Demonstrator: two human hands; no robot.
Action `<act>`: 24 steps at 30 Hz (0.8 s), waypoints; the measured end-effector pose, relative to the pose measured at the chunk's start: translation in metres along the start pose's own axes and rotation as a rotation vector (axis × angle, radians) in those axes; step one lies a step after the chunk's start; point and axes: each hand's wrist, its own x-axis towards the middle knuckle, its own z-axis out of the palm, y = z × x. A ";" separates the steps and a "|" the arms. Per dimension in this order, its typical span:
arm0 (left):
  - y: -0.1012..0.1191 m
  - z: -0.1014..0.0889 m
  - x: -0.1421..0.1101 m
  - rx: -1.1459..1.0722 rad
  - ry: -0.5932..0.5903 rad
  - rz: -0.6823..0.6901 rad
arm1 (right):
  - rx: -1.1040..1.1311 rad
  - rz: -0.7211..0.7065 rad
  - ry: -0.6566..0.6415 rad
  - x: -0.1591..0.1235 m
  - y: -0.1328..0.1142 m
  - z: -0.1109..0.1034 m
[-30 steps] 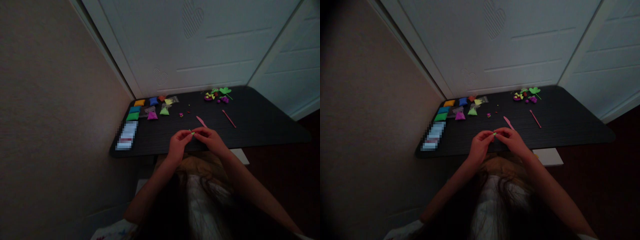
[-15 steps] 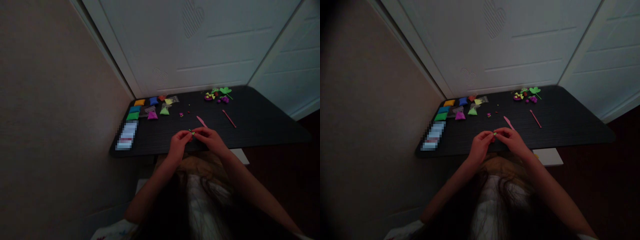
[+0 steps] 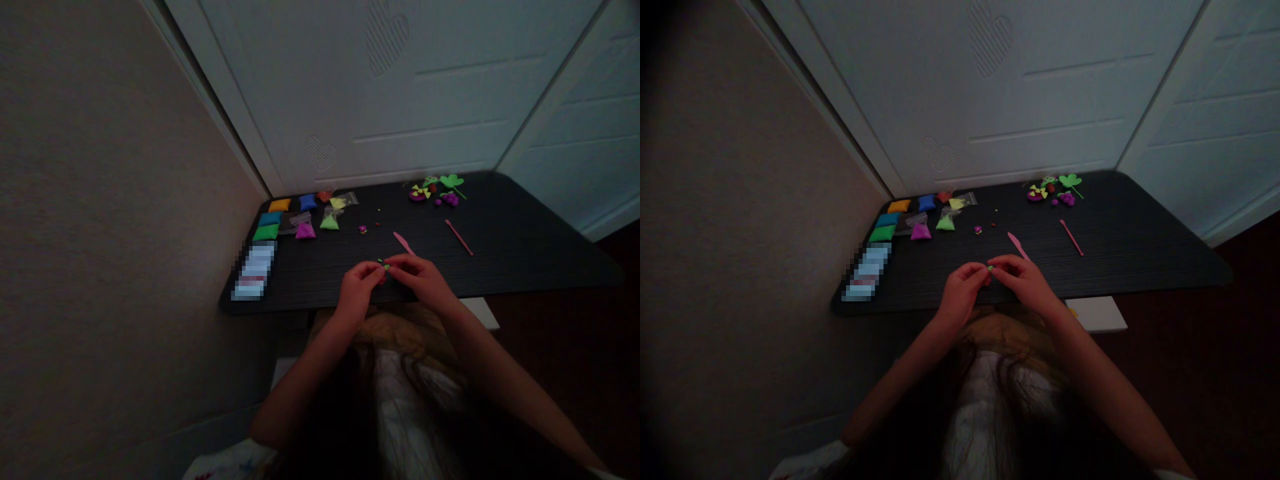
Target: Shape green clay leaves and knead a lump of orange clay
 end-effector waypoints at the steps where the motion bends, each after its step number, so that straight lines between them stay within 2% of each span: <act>1: 0.000 0.000 0.000 -0.002 -0.002 -0.003 | 0.002 0.000 -0.004 0.000 -0.001 0.000; 7: 0.001 -0.001 0.002 -0.044 -0.089 -0.021 | -0.013 -0.052 -0.035 0.001 -0.002 -0.001; 12: 0.002 -0.002 0.004 -0.078 -0.159 -0.078 | -0.065 -0.054 -0.001 0.002 0.000 -0.001; 21: 0.011 -0.001 0.003 -0.271 -0.081 -0.159 | -0.135 -0.103 -0.002 0.001 0.003 -0.002; 24: 0.010 0.000 0.003 -0.242 -0.083 -0.154 | -0.126 -0.071 0.006 0.000 0.003 -0.002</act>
